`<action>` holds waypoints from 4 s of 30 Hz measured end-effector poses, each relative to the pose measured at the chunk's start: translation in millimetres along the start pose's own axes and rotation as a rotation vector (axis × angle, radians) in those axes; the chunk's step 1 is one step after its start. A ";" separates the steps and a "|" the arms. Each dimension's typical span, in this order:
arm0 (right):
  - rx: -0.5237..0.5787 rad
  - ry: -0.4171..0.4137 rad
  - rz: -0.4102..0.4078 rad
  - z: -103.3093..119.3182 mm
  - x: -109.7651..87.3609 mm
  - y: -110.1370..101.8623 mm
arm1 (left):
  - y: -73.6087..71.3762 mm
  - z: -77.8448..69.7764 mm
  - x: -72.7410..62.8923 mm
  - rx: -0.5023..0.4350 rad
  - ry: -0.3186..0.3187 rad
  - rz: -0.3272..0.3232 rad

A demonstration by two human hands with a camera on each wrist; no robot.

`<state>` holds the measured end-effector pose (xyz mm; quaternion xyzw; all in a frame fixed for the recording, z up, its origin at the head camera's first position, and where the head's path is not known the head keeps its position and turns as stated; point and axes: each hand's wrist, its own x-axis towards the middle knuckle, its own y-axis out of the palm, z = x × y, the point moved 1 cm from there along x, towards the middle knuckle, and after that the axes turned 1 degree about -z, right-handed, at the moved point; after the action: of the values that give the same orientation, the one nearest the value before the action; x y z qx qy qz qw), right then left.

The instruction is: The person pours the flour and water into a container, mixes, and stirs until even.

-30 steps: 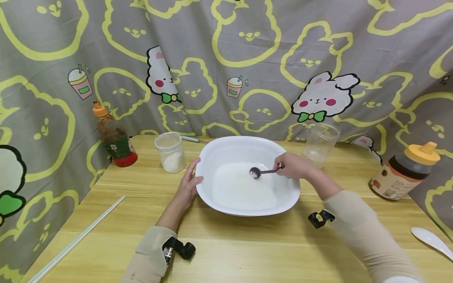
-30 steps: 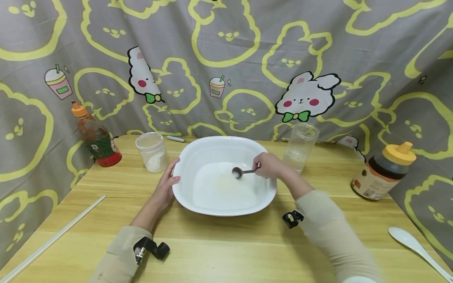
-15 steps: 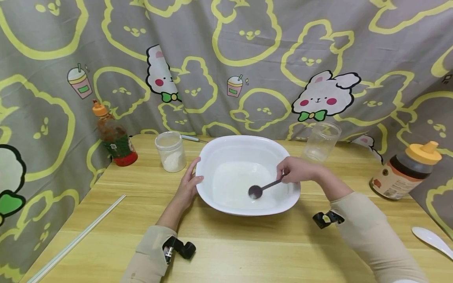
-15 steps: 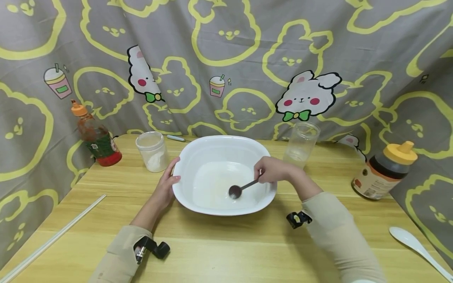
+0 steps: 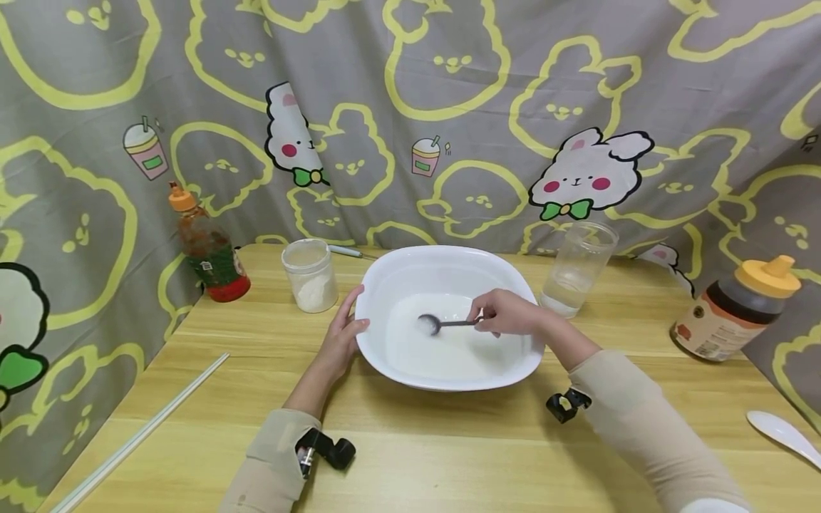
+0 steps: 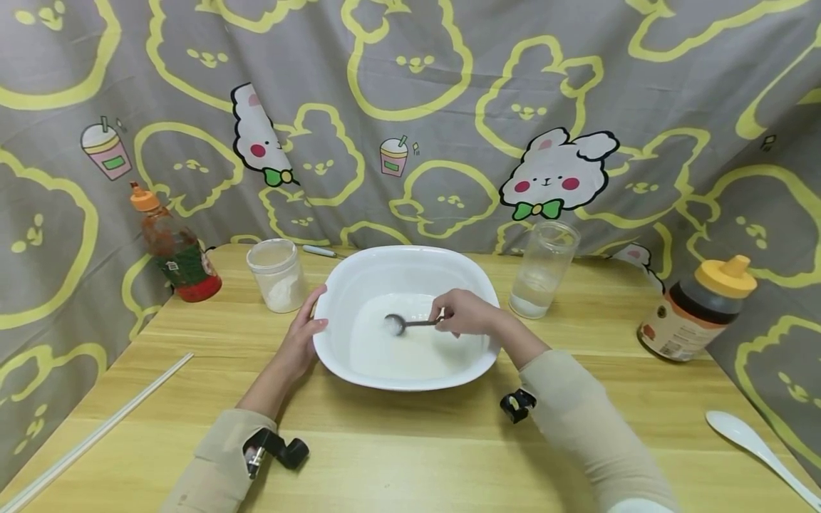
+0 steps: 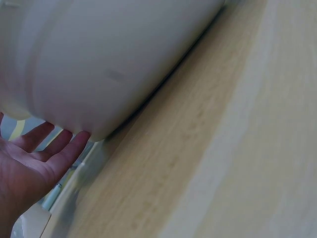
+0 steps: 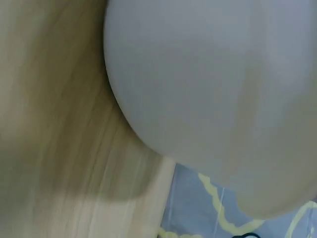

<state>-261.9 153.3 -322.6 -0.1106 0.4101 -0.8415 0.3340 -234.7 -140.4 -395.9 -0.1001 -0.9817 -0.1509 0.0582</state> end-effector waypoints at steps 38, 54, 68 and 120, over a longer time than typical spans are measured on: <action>-0.009 0.109 0.034 -6.5 -30.8 -35.3 | 0.5 -0.3 0.1 -0.012 -0.008 -0.009; 0.103 0.051 0.066 -0.7 -2.4 -9.3 | 0.0 -0.8 -0.6 -0.008 -0.006 -0.011; -0.062 0.210 -0.026 -10.7 -29.5 -46.8 | -0.1 -1.5 -0.3 0.007 -0.010 -0.014; -0.096 0.144 0.007 -3.9 -36.8 -42.9 | 0.1 -0.6 0.6 0.002 0.005 0.001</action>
<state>-256.3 198.7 -289.1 -0.0643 0.4731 -0.8256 0.3008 -235.2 -140.4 -395.1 -0.1001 -0.9816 -0.1504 0.0610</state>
